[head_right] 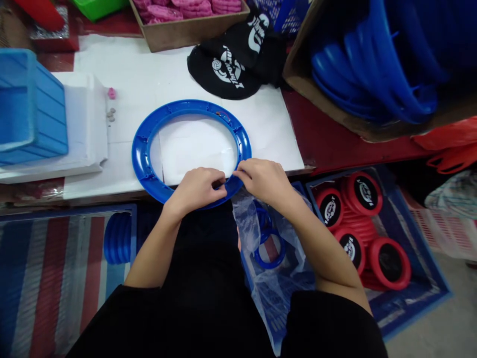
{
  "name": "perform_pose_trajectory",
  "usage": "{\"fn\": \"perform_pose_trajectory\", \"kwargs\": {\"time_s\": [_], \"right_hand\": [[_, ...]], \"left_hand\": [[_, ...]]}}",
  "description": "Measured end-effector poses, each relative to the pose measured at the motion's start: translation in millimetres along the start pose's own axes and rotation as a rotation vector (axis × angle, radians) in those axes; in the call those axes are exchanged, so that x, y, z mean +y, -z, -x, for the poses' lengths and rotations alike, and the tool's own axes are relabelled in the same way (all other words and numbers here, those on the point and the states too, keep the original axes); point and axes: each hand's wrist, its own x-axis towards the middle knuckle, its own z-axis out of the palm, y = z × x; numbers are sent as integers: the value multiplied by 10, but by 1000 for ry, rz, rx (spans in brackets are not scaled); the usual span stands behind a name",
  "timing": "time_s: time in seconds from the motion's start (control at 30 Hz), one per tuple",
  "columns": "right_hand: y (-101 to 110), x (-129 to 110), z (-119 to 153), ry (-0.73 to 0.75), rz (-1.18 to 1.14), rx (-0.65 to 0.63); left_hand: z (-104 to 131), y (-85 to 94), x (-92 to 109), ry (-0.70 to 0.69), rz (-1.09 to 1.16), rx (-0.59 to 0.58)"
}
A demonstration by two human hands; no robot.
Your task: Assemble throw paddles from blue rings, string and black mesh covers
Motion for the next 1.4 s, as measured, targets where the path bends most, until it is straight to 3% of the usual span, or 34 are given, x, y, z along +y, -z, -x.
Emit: {"fn": "perform_pose_trajectory", "kwargs": {"time_s": [0.2,0.33,0.47,0.57,0.7,0.8,0.9,1.13,1.4], "right_hand": [[-128,-30,68,-50,41,3],[-121,-193,71,-114,127,-37],[-106,-395,76,-115,151,-144],[-85,-396,62,-124,120,-162],[45,-204,-1,-30,-122,-228],[147,-86,-79,31,-197,-183],[149,-63,-148,52,-71,-107],[-51,-57,-96,23,77,-26],[-224,125,-32,34,-99,89]], "left_hand": [[70,82,-10,-59,-26,-33],[144,68,237,65,-168,-42],[145,-85,400,194,-229,-33],[161,-153,335,200,-198,-21],[209,-129,181,152,-172,21],[216,-105,121,124,-150,48],[205,-103,106,117,-125,60],[195,-100,92,119,-99,58],[189,-93,80,115,-56,67]]}}
